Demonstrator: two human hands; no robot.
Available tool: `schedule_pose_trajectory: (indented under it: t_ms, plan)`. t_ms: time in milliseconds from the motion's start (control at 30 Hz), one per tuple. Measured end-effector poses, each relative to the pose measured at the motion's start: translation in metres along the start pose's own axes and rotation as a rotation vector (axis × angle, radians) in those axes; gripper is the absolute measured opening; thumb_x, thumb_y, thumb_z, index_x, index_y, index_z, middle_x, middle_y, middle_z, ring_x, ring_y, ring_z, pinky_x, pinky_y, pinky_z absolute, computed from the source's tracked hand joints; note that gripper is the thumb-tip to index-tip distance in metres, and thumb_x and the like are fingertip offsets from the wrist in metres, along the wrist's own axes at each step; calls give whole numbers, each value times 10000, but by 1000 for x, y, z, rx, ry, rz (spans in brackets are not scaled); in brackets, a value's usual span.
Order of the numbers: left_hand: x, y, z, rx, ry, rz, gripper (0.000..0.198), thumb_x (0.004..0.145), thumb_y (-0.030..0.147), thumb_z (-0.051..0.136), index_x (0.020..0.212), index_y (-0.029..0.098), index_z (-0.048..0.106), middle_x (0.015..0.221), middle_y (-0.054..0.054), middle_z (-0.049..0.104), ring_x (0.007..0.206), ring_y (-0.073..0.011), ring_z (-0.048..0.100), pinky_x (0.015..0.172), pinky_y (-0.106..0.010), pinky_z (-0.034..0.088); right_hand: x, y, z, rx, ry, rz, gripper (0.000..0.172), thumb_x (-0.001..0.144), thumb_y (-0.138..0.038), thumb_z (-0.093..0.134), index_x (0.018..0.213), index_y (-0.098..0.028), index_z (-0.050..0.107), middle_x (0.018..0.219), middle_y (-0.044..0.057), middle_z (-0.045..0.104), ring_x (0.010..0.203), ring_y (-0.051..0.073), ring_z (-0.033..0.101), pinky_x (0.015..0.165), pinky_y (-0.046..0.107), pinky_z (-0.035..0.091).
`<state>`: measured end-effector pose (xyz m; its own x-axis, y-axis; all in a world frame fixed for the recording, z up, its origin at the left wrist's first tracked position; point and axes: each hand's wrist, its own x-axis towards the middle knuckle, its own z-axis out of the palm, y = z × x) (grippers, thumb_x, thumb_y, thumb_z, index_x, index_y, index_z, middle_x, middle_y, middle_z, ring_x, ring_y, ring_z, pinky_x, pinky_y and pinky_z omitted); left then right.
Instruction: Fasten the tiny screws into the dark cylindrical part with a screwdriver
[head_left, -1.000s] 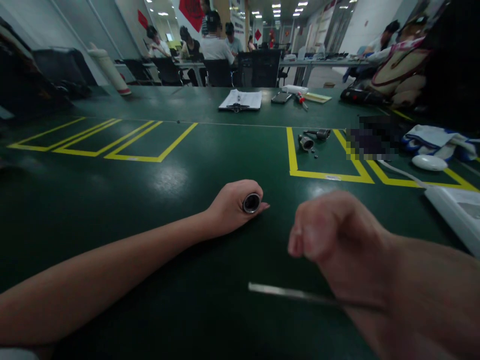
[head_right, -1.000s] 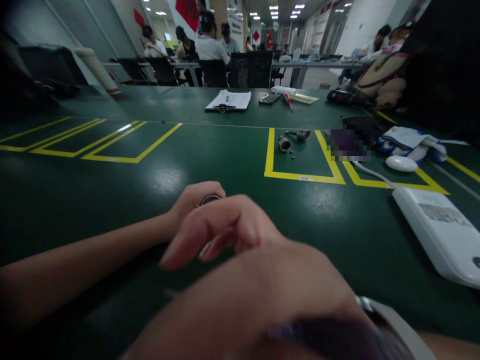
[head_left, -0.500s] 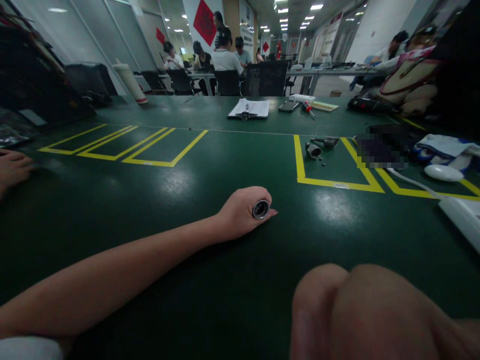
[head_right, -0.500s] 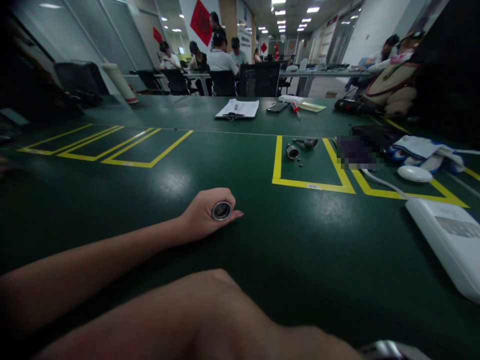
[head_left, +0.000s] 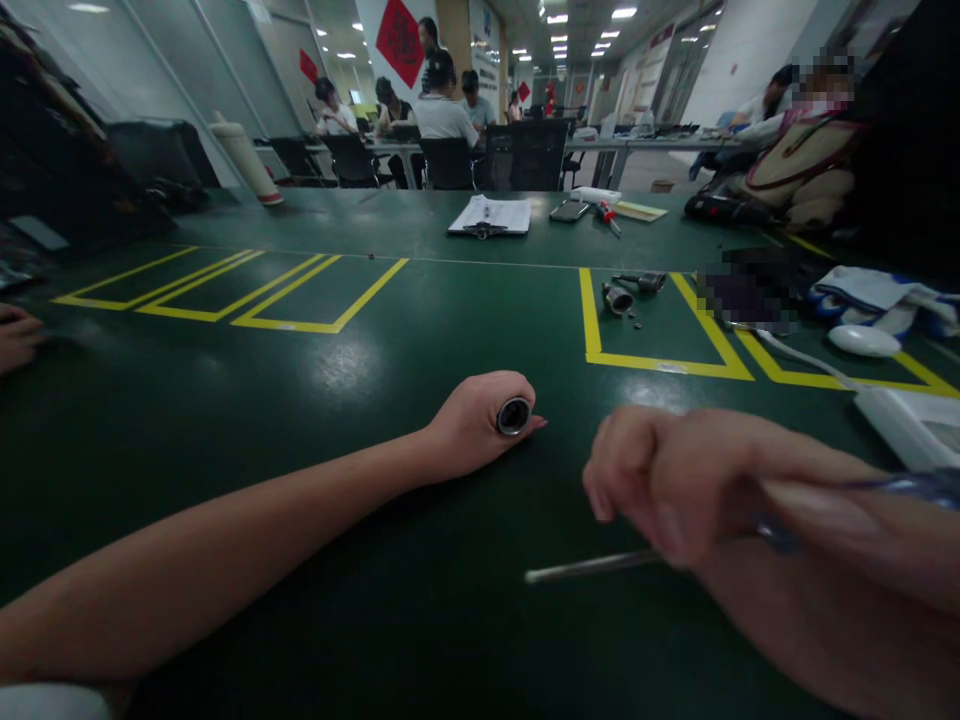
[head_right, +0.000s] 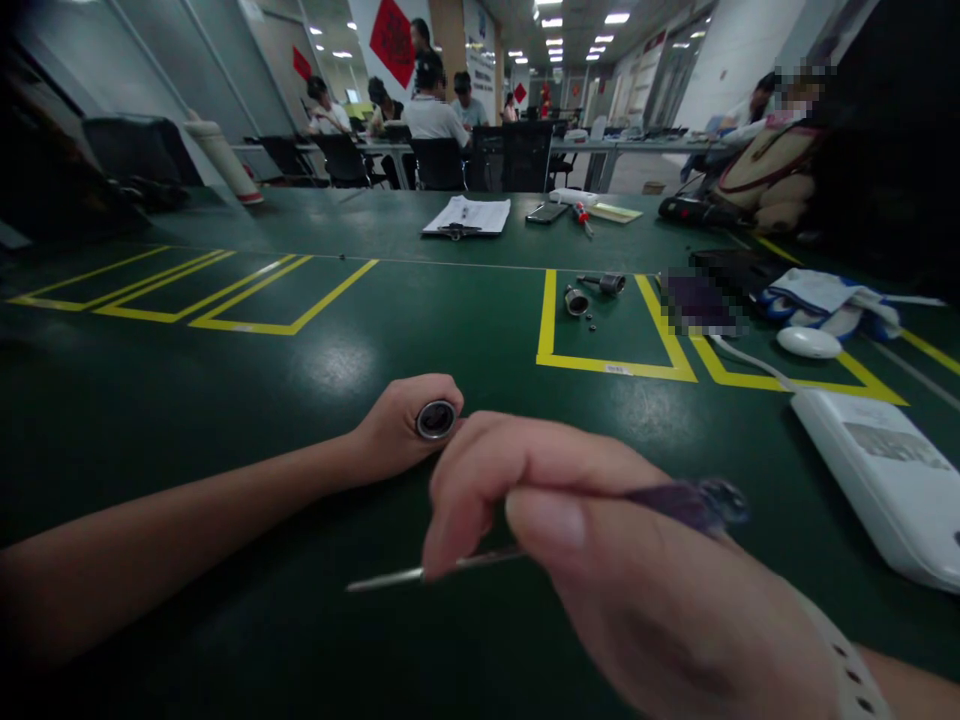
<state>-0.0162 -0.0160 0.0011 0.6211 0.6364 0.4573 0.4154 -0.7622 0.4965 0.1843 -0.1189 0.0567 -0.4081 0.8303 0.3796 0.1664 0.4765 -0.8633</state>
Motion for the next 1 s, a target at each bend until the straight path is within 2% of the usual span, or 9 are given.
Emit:
schedule_pose_trajectory:
  t_ms: [67, 167, 267, 400, 500, 600, 833, 933, 1000]
  plan:
    - [0, -1, 0, 8, -20, -7, 173, 775, 223, 608, 677, 175, 472, 629, 44, 486, 560, -92, 454, 531, -223, 361, 8, 2, 3, 244, 133, 97, 355, 924, -355, 339, 716, -234, 599, 690, 49, 559, 656, 191, 546, 514, 294, 457]
    - [1, -2, -1, 16, -52, -14, 186, 765, 217, 622, 673, 173, 466, 635, 44, 483, 559, -88, 452, 521, -215, 351, 14, 23, 10, 307, 343, 105, 246, 894, -283, 437, 726, -218, 604, 668, 20, 541, 577, 141, 480, 467, 248, 397]
    - [1, -4, 0, 17, -47, 1, 179, 765, 188, 613, 673, 170, 461, 630, 46, 472, 549, -82, 439, 510, -207, 338, 13, 36, 16, 159, 305, 107, 71, 850, -250, 558, 798, -215, 593, 693, -5, 560, 614, 129, 512, 517, 238, 418]
    - [2, -5, 0, 28, -41, 41, 167, 765, 185, 611, 685, 165, 465, 630, 47, 469, 551, -81, 439, 510, -206, 330, 13, 33, 19, -119, 215, 118, 85, 848, -199, 562, 772, -176, 593, 686, -4, 574, 616, 113, 528, 549, 237, 418]
    - [2, -4, 1, 38, -41, 57, 169, 778, 196, 594, 678, 166, 461, 623, 45, 464, 550, -84, 438, 505, -208, 326, 14, 33, 21, -163, 193, 110, 62, 838, -179, 573, 786, -163, 604, 710, -2, 585, 640, 110, 543, 582, 240, 424]
    - [2, -3, 1, 42, -46, 65, 166, 784, 198, 581, 674, 168, 461, 623, 41, 467, 555, -89, 444, 507, -211, 329, 14, 41, 22, -41, 183, 205, 69, 837, -227, 594, 806, -170, 617, 747, 10, 607, 685, 126, 557, 600, 251, 433]
    - [2, -5, 0, 24, -2, 69, 164, 769, 185, 593, 667, 166, 466, 610, 46, 461, 548, -85, 437, 506, -209, 326, 16, 55, 24, 646, 249, 450, 85, 811, -264, 632, 784, -185, 617, 782, 8, 628, 744, 123, 576, 703, 268, 469]
    - [3, -6, 0, 0, 17, 69, 171, 767, 192, 596, 658, 164, 467, 602, 46, 465, 545, -84, 438, 505, -207, 329, 15, 56, 27, 700, 269, 449, 78, 809, -267, 637, 798, -191, 626, 793, 6, 630, 757, 123, 578, 723, 273, 469]
    - [4, -6, 1, 2, 19, 60, 170, 766, 188, 599, 660, 164, 469, 604, 46, 468, 545, -82, 440, 506, -205, 331, 14, 56, 28, 596, 285, 406, 80, 810, -278, 642, 811, -198, 633, 800, 4, 631, 771, 129, 579, 738, 284, 462]
